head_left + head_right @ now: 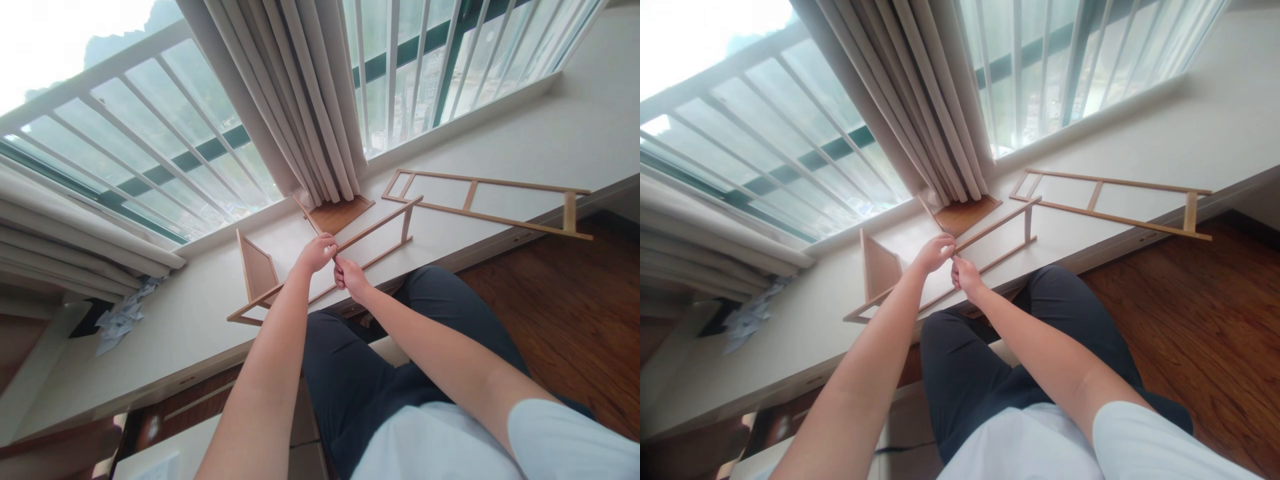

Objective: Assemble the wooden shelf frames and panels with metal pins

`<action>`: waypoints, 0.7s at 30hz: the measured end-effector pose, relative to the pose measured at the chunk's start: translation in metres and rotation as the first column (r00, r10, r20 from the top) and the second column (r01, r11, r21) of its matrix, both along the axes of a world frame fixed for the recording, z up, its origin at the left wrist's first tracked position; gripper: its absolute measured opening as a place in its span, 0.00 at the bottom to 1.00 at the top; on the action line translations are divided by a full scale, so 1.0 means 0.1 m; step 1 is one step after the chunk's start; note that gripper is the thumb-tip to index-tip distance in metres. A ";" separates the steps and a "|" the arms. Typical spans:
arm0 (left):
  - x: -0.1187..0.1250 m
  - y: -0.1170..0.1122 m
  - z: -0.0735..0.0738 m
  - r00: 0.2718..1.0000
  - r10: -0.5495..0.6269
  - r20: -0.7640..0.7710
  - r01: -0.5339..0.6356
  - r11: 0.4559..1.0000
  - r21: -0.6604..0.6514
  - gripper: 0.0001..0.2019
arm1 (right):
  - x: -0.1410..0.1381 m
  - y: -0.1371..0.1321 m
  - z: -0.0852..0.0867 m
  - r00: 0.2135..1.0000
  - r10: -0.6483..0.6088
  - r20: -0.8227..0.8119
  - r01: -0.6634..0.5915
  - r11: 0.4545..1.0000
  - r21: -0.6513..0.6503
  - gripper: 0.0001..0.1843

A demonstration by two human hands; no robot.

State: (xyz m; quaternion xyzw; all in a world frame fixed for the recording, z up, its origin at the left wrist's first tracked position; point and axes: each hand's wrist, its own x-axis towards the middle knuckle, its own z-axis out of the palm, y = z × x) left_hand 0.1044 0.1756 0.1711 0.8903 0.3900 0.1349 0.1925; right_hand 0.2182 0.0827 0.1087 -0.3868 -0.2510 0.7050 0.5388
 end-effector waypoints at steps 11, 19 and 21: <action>-0.01 0.02 -0.02 1.000 -0.016 0.021 0.017 1.000 -0.010 0.14 | 0.16 0.01 0.15 0.486 -0.049 0.872 -0.109 0.987 0.117 0.26; -0.01 0.02 -0.03 1.000 -0.022 0.018 0.022 1.000 -0.003 0.14 | 0.20 -0.03 0.34 0.101 0.070 0.992 -0.231 0.972 -0.045 0.30; -0.01 0.02 -0.03 1.000 -0.021 0.015 0.021 1.000 -0.003 0.14 | 0.20 -0.04 0.34 0.010 0.061 0.998 -0.244 0.968 -0.057 0.30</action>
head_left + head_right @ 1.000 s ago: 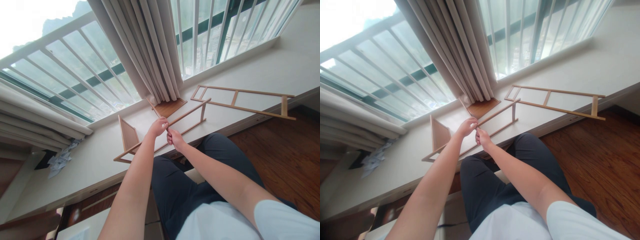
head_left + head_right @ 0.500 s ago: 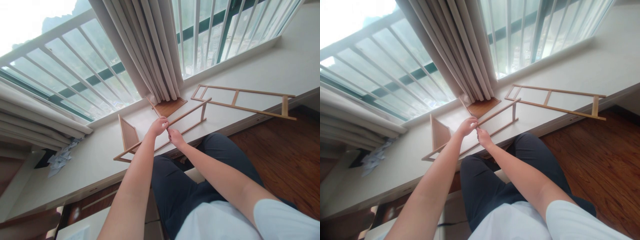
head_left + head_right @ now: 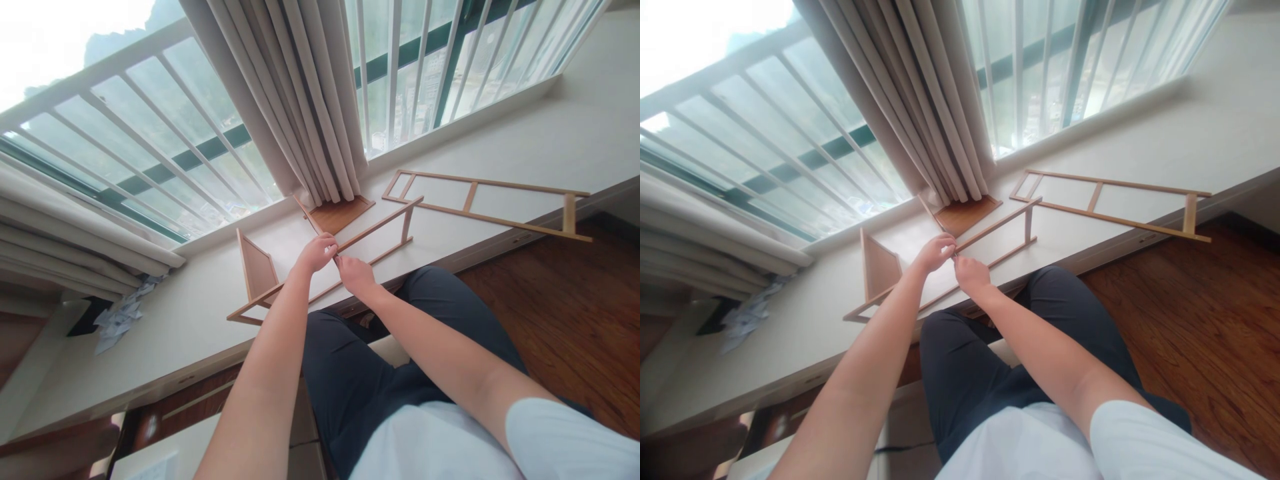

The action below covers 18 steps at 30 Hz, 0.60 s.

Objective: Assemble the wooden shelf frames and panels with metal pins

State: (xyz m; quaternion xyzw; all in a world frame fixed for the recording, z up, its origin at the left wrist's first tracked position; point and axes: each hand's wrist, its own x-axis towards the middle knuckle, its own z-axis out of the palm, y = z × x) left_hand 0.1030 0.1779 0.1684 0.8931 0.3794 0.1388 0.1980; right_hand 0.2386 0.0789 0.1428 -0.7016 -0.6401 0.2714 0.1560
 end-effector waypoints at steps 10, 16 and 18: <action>0.00 0.01 -0.01 1.000 0.002 0.010 -0.002 1.000 0.000 0.14 | 0.03 0.05 0.01 0.999 0.037 0.005 -0.037 0.999 0.007 0.29; 0.00 0.01 0.00 1.000 0.007 0.006 -0.007 1.000 -0.002 0.14 | 0.04 0.12 -0.15 0.934 -0.033 -0.356 0.052 0.998 0.043 0.24; 0.00 0.00 0.01 1.000 0.010 -0.005 -0.010 1.000 -0.003 0.14 | 0.02 0.15 -0.22 0.838 -0.051 -0.543 0.101 0.993 0.061 0.24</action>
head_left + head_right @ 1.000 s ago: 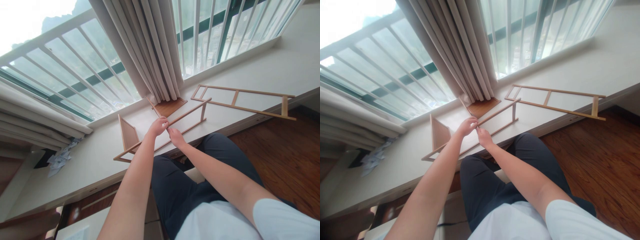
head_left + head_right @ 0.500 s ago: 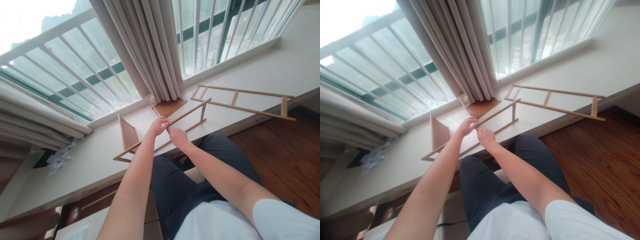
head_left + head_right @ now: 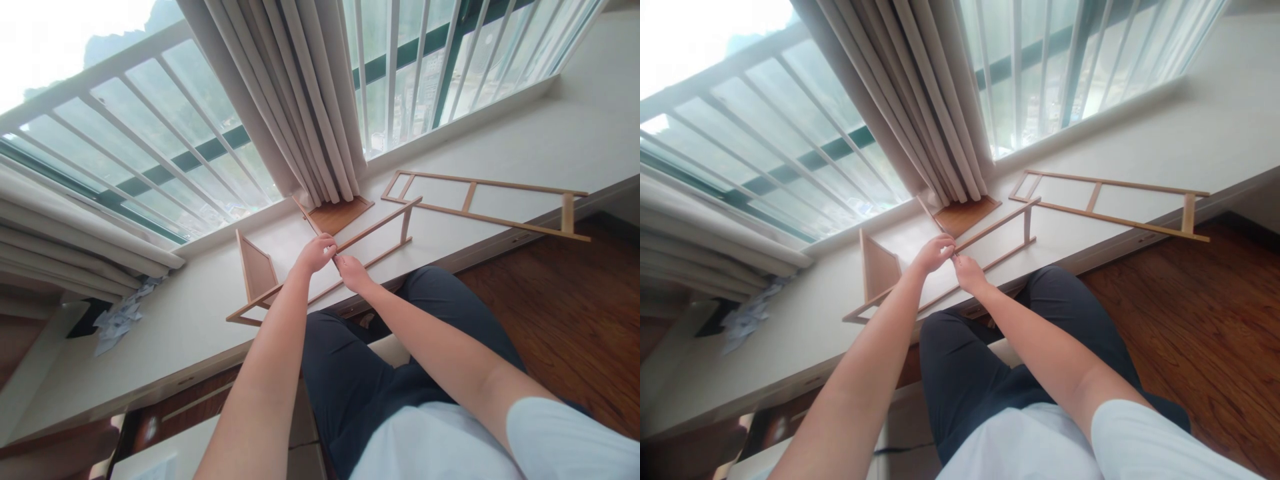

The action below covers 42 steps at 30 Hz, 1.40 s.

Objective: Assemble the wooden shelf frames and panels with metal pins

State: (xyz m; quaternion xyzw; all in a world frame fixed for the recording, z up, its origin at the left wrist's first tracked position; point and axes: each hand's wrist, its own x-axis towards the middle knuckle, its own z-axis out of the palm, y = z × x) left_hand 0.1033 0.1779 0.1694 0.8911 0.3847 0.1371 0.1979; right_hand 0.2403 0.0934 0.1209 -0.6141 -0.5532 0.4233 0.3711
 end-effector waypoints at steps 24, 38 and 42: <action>-0.01 0.02 -0.03 0.999 -0.022 0.024 0.021 1.000 0.019 0.14 | -0.17 -0.12 0.08 -0.099 -0.257 -0.961 -0.289 0.932 -0.219 0.23; -0.01 0.02 -0.03 1.000 -0.025 0.017 0.024 0.999 0.027 0.14 | -0.18 -0.13 0.01 -0.023 -0.184 -0.983 -0.268 0.948 -0.172 0.24; 0.00 0.01 -0.01 1.000 -0.018 0.013 0.017 1.000 0.023 0.14 | -0.17 -0.12 0.02 0.009 -0.211 -0.977 -0.288 0.935 -0.205 0.24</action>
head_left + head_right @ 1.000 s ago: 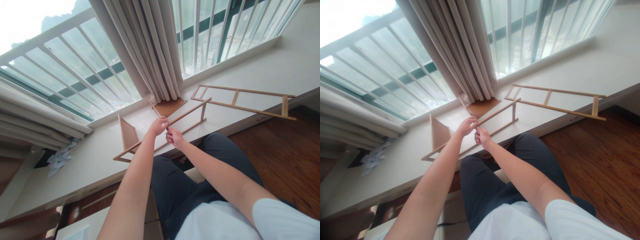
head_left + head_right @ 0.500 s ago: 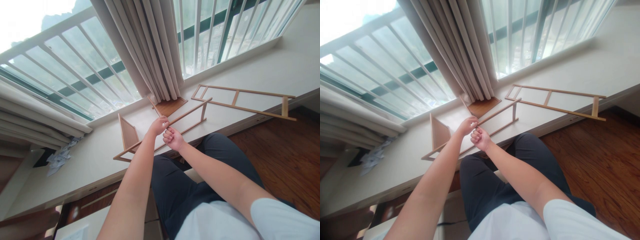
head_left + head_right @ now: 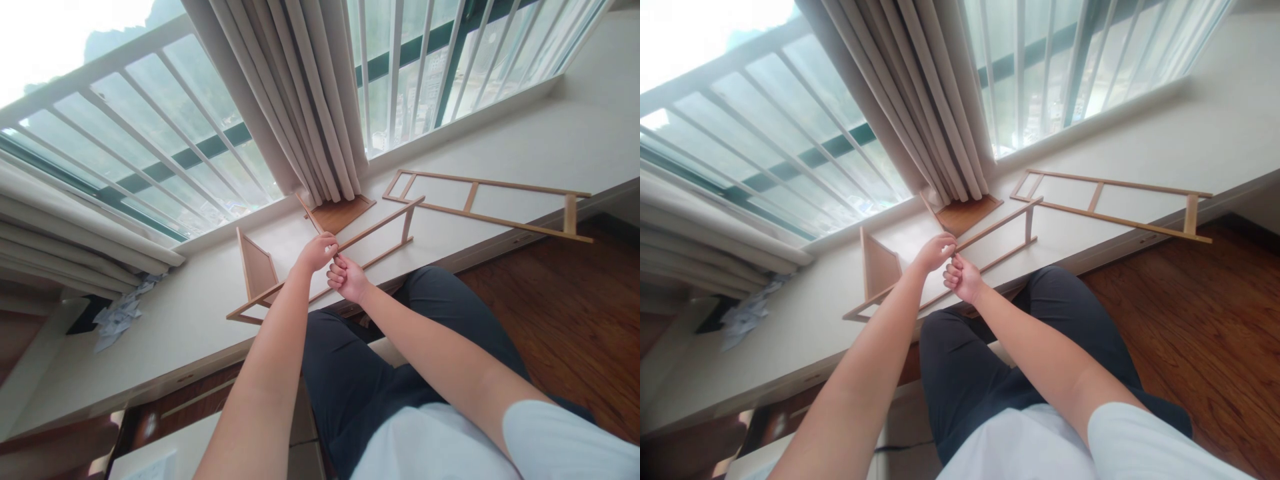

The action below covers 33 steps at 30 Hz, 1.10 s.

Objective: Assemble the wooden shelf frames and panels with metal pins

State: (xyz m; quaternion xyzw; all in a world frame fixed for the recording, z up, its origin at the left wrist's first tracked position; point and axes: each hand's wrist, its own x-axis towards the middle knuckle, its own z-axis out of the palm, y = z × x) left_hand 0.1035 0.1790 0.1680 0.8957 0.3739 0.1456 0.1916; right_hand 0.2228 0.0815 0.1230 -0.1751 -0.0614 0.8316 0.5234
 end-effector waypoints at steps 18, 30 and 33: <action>0.01 -0.02 0.03 1.000 0.017 -0.023 -0.018 1.000 -0.015 0.14 | 0.02 0.03 -0.02 0.955 -0.008 0.297 -0.005 0.999 0.042 0.26; 0.01 -0.02 0.02 1.000 0.014 -0.010 -0.014 1.000 -0.016 0.14 | -0.01 0.02 -0.04 0.961 -0.055 0.270 0.046 0.998 0.039 0.29; 0.00 -0.01 0.01 1.000 0.012 -0.003 -0.012 1.000 -0.013 0.14 | -0.06 -0.01 -0.04 0.964 -0.064 0.257 0.060 0.998 0.023 0.30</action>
